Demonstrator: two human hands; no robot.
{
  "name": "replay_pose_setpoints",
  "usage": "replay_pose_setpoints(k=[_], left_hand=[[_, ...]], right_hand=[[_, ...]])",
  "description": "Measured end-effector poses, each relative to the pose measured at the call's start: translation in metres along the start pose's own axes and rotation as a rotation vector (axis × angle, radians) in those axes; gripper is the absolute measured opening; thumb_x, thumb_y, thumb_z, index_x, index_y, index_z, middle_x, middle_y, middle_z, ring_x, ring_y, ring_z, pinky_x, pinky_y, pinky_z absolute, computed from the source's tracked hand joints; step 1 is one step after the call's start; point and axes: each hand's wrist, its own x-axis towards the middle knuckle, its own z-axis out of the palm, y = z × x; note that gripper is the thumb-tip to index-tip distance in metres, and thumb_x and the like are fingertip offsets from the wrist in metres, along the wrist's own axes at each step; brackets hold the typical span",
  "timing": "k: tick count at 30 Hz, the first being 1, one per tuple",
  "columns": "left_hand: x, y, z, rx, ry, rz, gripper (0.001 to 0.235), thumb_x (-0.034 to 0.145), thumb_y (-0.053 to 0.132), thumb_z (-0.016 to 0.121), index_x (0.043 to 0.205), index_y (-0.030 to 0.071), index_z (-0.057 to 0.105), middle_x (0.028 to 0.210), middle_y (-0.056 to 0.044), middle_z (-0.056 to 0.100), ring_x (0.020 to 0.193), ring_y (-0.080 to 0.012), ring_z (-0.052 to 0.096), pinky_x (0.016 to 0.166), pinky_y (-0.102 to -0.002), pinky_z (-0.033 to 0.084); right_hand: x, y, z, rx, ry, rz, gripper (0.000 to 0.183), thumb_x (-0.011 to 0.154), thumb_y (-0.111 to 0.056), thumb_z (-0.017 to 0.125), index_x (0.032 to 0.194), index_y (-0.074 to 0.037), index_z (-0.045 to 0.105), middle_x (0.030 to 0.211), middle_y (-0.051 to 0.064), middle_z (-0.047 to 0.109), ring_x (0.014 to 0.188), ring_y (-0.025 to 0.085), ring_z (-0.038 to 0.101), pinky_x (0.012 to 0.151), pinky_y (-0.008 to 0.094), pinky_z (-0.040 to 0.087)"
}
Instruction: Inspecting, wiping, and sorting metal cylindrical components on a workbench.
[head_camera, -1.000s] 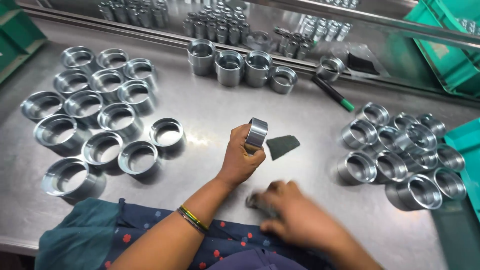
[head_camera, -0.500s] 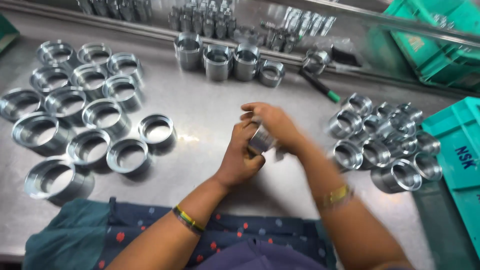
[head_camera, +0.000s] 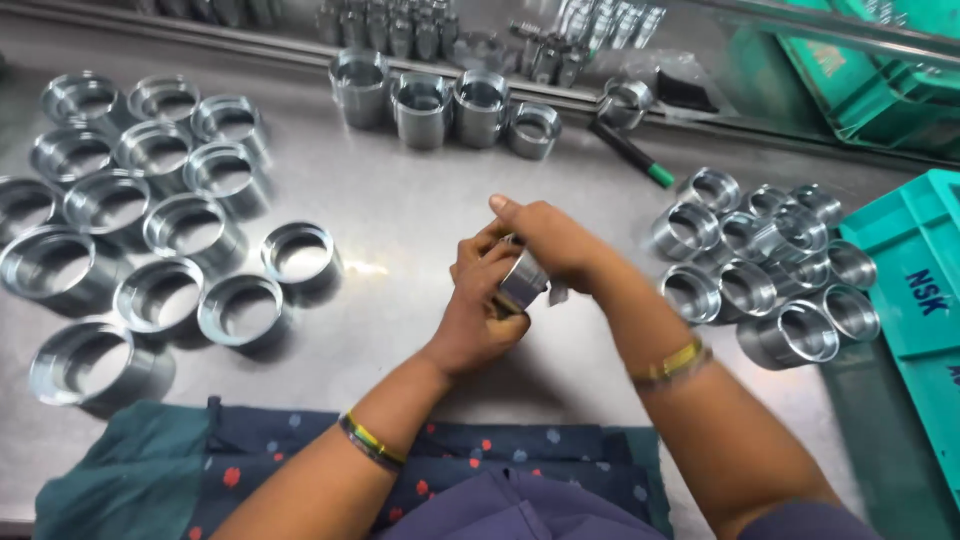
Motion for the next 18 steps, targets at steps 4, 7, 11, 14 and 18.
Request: replay_pose_setpoints(k=[4,7,11,14,18], left_hand=[[-0.017,-0.016,0.015,-0.051,0.024,-0.266,0.046,0.078,0.014,0.079,0.121,0.012,0.064,0.129,-0.011,0.056,0.126,-0.0319,0.046,0.103,-0.042,0.038],[-0.013,-0.015,0.005,-0.01,0.032,-0.198,0.049,0.076,0.009,0.076,0.123,0.012,0.064,0.13,-0.011,0.057,0.13,-0.0324,0.045,0.111,-0.043,0.033],[0.007,0.027,-0.014,-0.11,0.072,-0.082,0.04,0.076,0.003,0.076,0.114,0.014,0.072,0.133,-0.007,0.064,0.14,-0.0318,0.04,0.116,-0.044,0.029],[0.007,0.013,-0.024,-0.076,0.121,-0.117,0.039,0.072,0.0,0.073,0.107,0.015,0.075,0.133,-0.004,0.066,0.145,-0.0311,0.033,0.118,-0.046,0.027],[0.003,0.012,-0.021,-0.048,0.095,-0.154,0.04,0.071,0.003,0.076,0.109,0.017,0.074,0.136,-0.001,0.065,0.143,-0.0285,0.036,0.115,-0.045,0.027]], right_hand=[[-0.005,0.003,0.021,-0.738,0.345,0.112,0.046,0.099,-0.04,0.046,0.131,-0.012,0.063,0.115,0.014,0.075,0.074,0.035,0.078,0.053,0.05,0.06],[0.021,0.03,-0.007,-0.624,0.254,0.02,0.044,0.1,-0.044,0.043,0.123,-0.01,0.058,0.103,0.012,0.067,0.065,0.025,0.069,0.05,0.042,0.053],[0.059,0.11,-0.095,0.155,0.117,-0.083,0.043,0.1,-0.046,0.06,0.104,-0.004,0.067,0.089,0.008,0.065,0.076,0.018,0.065,0.066,0.035,0.052],[-0.017,0.103,-0.028,0.072,0.122,-0.077,0.055,0.099,-0.053,0.057,0.114,-0.003,0.074,0.1,0.006,0.071,0.088,0.012,0.062,0.075,0.03,0.048],[-0.046,0.082,0.007,-0.019,0.322,-0.415,0.065,0.095,-0.062,0.052,0.119,-0.004,0.069,0.11,0.005,0.074,0.104,0.012,0.07,0.096,0.029,0.055]])
